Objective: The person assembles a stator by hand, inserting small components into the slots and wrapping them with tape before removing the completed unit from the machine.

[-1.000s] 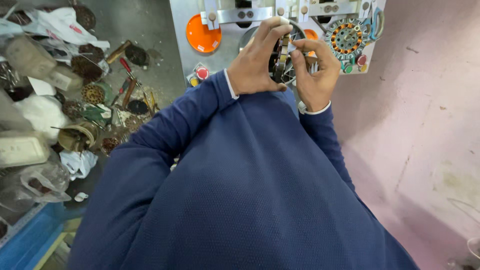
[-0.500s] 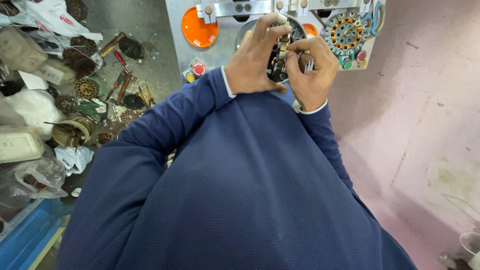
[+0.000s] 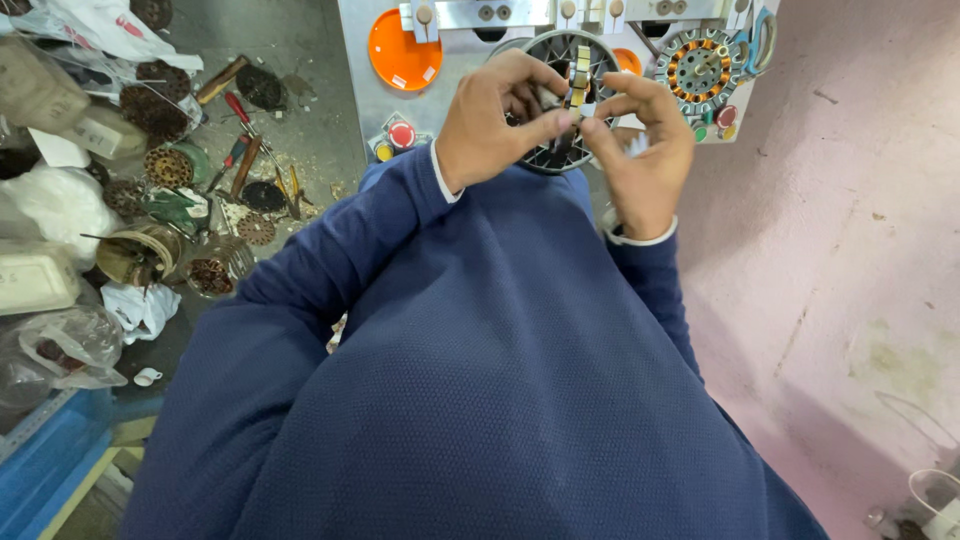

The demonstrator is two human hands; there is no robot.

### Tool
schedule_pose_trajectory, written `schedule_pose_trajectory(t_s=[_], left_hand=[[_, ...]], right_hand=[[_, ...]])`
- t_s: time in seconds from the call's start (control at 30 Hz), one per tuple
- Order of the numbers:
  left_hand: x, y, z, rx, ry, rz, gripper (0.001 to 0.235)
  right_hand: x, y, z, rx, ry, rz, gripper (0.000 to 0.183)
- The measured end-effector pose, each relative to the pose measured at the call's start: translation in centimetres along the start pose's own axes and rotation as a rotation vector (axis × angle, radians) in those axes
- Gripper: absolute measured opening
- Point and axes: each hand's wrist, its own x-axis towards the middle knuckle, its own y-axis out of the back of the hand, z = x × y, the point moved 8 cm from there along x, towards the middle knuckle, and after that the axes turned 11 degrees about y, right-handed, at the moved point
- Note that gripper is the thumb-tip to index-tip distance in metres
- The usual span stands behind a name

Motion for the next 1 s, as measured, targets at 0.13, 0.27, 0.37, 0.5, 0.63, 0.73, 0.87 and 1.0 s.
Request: schedule_pose_trajectory(t_s=[0.13, 0.27, 0.37, 0.5, 0.63, 0.73, 0.87, 1.0], left_hand=[[0.2, -0.6, -1.4, -0.189, 0.1, -0.023, 0.022], [0.5, -1.1, -2.5, -0.256, 0.169, -0.041, 0.018], [0.4, -1.2, -2.4, -0.289, 0.105, -0.061, 0.016], [0.2, -1.2, -2.5, -0.273, 0.097, -0.071, 0.015], [0.0, -1.1, -2.0, -0.258, 0.073, -0.033, 0.014], [-0.2, -0.7, -1.1, -0.208, 0.024, 0.008, 0.012], [-0.1, -0.3, -0.8, -0.141, 0.018, 0.07, 0.013], [0.4, -0.2, -0.4, 0.046, -0.022, 0.128, 0.015]], right_hand=[[0.0, 1.0, 1.5, 0.012, 0.025, -0.011, 0.014], [-0.1, 1.5, 3.1, 0.049, -0.018, 0.046, 0.013], [0.4, 1.5, 3.1, 0.033, 0.054, -0.008, 0.013], [0.8, 0.9, 3.6, 0.077, 0.059, -0.044, 0.014], [0.9, 0.7, 3.0, 0.012, 0.111, -0.097, 0.014], [0.7, 0.7, 2.7, 0.0, 0.091, -0.077, 0.012], [0.5, 0.5, 2.5, 0.04, 0.031, -0.046, 0.01], [0.6, 0.2, 2.2, -0.014, 0.041, -0.045, 0.008]])
